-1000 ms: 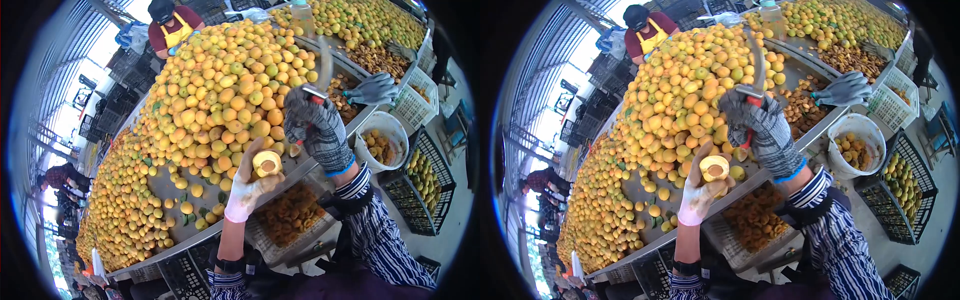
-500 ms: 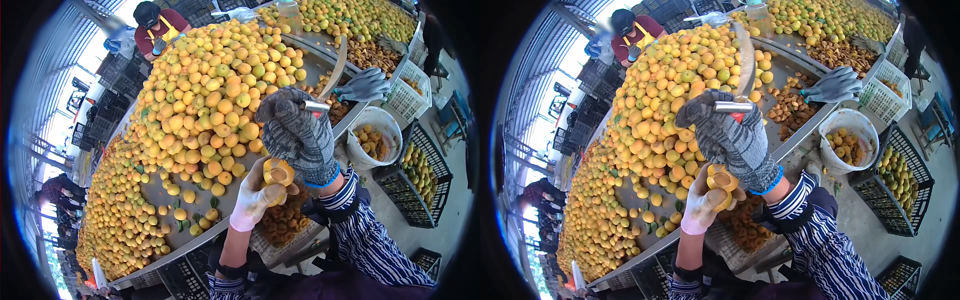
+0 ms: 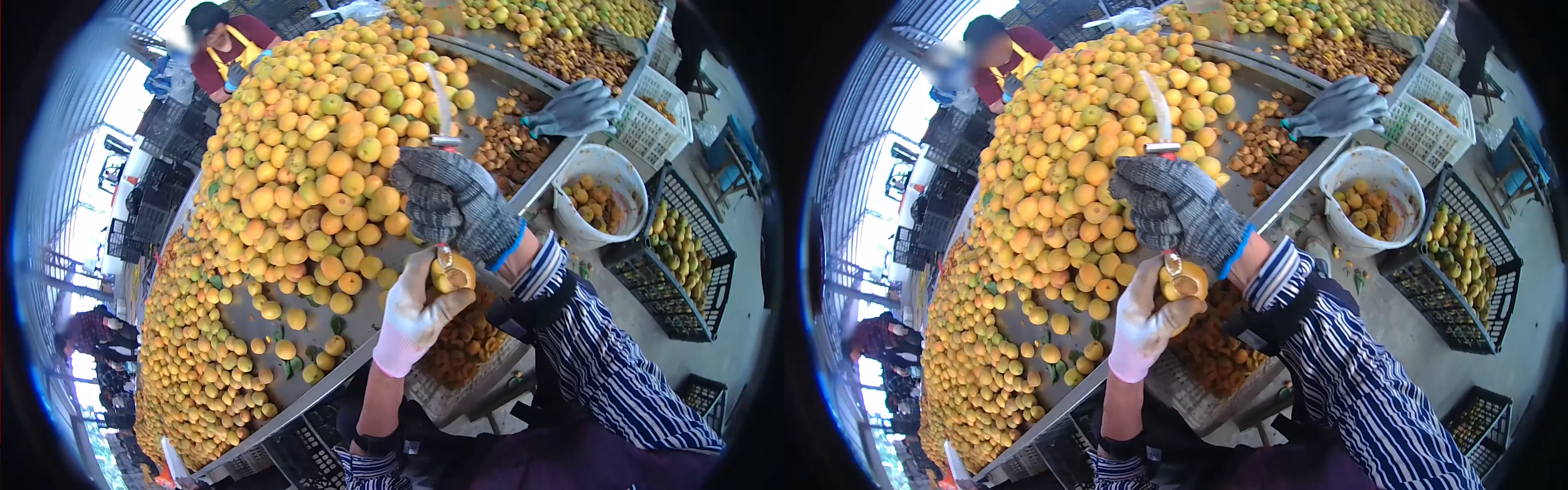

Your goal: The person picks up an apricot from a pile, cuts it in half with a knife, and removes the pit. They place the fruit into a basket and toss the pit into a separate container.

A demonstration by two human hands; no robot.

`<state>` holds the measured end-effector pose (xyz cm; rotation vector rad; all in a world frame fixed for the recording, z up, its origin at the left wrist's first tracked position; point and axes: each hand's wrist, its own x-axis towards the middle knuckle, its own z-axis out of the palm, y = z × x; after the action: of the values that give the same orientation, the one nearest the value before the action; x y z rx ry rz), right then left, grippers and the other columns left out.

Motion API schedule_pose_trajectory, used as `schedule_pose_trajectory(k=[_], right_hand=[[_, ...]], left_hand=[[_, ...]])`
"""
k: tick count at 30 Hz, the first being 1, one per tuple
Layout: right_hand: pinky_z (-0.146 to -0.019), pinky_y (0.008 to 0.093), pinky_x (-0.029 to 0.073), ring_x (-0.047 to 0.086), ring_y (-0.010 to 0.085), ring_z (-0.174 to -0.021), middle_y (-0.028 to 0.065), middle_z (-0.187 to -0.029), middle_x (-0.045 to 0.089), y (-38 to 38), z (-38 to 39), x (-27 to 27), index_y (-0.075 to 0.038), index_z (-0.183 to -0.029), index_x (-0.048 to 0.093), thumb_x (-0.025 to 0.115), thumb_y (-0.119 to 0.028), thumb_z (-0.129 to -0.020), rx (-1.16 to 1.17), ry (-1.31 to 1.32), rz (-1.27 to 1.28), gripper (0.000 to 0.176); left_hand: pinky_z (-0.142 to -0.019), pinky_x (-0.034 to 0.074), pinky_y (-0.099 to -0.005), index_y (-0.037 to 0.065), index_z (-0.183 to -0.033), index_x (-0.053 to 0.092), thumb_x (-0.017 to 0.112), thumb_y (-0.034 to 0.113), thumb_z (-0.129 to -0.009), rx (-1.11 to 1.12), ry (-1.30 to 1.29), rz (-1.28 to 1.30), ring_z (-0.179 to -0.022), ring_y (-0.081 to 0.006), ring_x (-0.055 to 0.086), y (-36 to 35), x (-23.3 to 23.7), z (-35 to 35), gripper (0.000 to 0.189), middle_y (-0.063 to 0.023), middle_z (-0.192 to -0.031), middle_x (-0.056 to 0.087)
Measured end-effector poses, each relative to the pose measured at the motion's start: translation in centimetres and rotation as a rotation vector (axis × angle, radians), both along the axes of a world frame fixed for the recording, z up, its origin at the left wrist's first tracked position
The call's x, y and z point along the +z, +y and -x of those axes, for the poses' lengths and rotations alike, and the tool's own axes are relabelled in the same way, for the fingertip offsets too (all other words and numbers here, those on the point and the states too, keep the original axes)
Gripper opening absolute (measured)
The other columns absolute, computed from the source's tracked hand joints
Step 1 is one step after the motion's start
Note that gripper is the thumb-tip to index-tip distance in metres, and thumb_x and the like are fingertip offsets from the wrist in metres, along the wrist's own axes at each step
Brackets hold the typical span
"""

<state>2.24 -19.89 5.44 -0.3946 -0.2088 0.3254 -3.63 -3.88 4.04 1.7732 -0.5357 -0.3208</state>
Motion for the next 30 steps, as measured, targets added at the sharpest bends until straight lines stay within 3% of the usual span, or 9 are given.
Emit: schedule_pose_trajectory(k=[1,4,7,12,15,20,22,28,30], right_hand=[[-0.034,0.021,0.027,0.034,0.0041,-0.037,-0.0089,-0.05,0.036,0.1,-0.1,0.2,-0.001,-0.089,0.058,0.055,-0.024,-0.091,0.035,0.04,-0.003,0.023],[-0.034,0.0216,0.028,0.032,0.0046,-0.036,-0.008,-0.05,0.038,-0.1,-0.7,-0.6,-0.001,-0.087,0.058,0.055,-0.022,-0.09,0.056,0.025,-0.033,0.021],[-0.03,0.0191,0.027,0.033,0.0037,-0.033,-0.0072,-0.049,0.039,0.0,-0.6,-0.7,-0.005,-0.081,0.057,0.054,-0.023,-0.091,0.079,0.176,-0.025,0.02],[-0.034,0.0199,0.028,0.035,0.004,-0.037,-0.0059,-0.052,0.044,-0.3,0.1,-0.2,-0.002,-0.091,0.059,0.055,-0.021,-0.091,0.139,0.074,-0.085,0.019],[-0.036,0.0188,0.032,0.046,0.0054,-0.042,0.0042,-0.067,0.061,-0.2,1.4,0.8,-0.005,-0.099,0.062,0.061,-0.018,-0.087,-0.146,-0.073,-0.008,0.018],[-0.041,0.0175,0.038,0.053,0.0058,-0.049,0.0088,-0.081,0.066,-0.3,1.6,1.4,-0.005,-0.101,0.062,0.067,-0.017,-0.083,-0.359,-0.158,0.226,0.022],[-0.043,0.0165,0.039,0.054,0.0051,-0.053,0.0069,-0.082,0.066,-0.1,1.0,0.3,-0.005,-0.102,0.062,0.067,-0.02,-0.083,-0.668,-0.3,0.402,0.024],[-0.054,0.0185,0.045,0.059,0.0062,-0.07,0.0059,-0.091,0.066,-0.6,2.1,1.1,-0.003,-0.11,0.057,0.068,-0.027,-0.083,-0.576,-0.334,0.58,0.038],[-0.06,0.019,0.047,0.06,0.0087,-0.077,0.0071,-0.098,0.064,0.5,1.8,-0.2,-0.003,-0.111,0.056,0.067,-0.025,-0.084,-0.805,-0.496,0.541,0.036]], left_hand=[[-0.071,0.049,-0.0273,-0.004,-0.113,0.046,0.071,0.021,-0.076,0.012,-0.027,0.003,-0.078,-0.0149,0.06,-0.3,-0.2,0.1,0.051,-0.0087,-0.091,0.06],[-0.072,0.047,-0.0274,-0.001,-0.111,0.049,0.073,0.025,-0.076,0.015,-0.249,-0.124,-0.078,-0.0156,0.058,-0.9,0.3,0.3,0.05,-0.0087,-0.091,0.06],[-0.072,0.047,-0.0287,0.0,-0.11,0.049,0.072,0.026,-0.077,0.014,-0.286,-0.15,-0.078,-0.0164,0.059,-1.1,-0.1,0.7,0.048,-0.009,-0.091,0.06],[-0.073,0.049,-0.0289,-0.002,-0.114,0.046,0.071,0.026,-0.078,0.001,-0.209,-0.087,-0.081,-0.0175,0.061,-0.8,-1.0,0.4,0.051,-0.0101,-0.093,0.06],[-0.073,0.049,-0.0283,-0.002,-0.117,0.044,0.071,0.026,-0.079,0.024,-0.033,0.053,-0.084,-0.0177,0.062,-0.6,-0.8,0.2,0.055,-0.0104,-0.096,0.06],[-0.065,0.049,-0.0273,-0.003,-0.126,0.035,0.07,0.028,-0.079,0.017,0.318,0.359,-0.081,-0.0198,0.061,-1.1,-0.7,0.6,0.066,-0.0124,-0.098,0.056],[-0.062,0.048,-0.0261,-0.001,-0.126,0.036,0.069,0.027,-0.08,0.022,0.382,0.439,-0.081,-0.0193,0.06,-1.3,-1.0,0.5,0.063,-0.0134,-0.101,0.055],[-0.06,0.045,-0.0263,0.0,-0.122,0.04,0.065,0.023,-0.083,0.005,0.436,0.444,-0.077,-0.0172,0.058,-1.5,-1.5,0.3,0.051,-0.0111,-0.098,0.055],[-0.06,0.044,-0.0265,0.0,-0.12,0.041,0.063,0.021,-0.084,0.054,0.408,0.44,-0.076,-0.0165,0.057,-2.1,-1.2,0.6,0.047,-0.0107,-0.096,0.056]])
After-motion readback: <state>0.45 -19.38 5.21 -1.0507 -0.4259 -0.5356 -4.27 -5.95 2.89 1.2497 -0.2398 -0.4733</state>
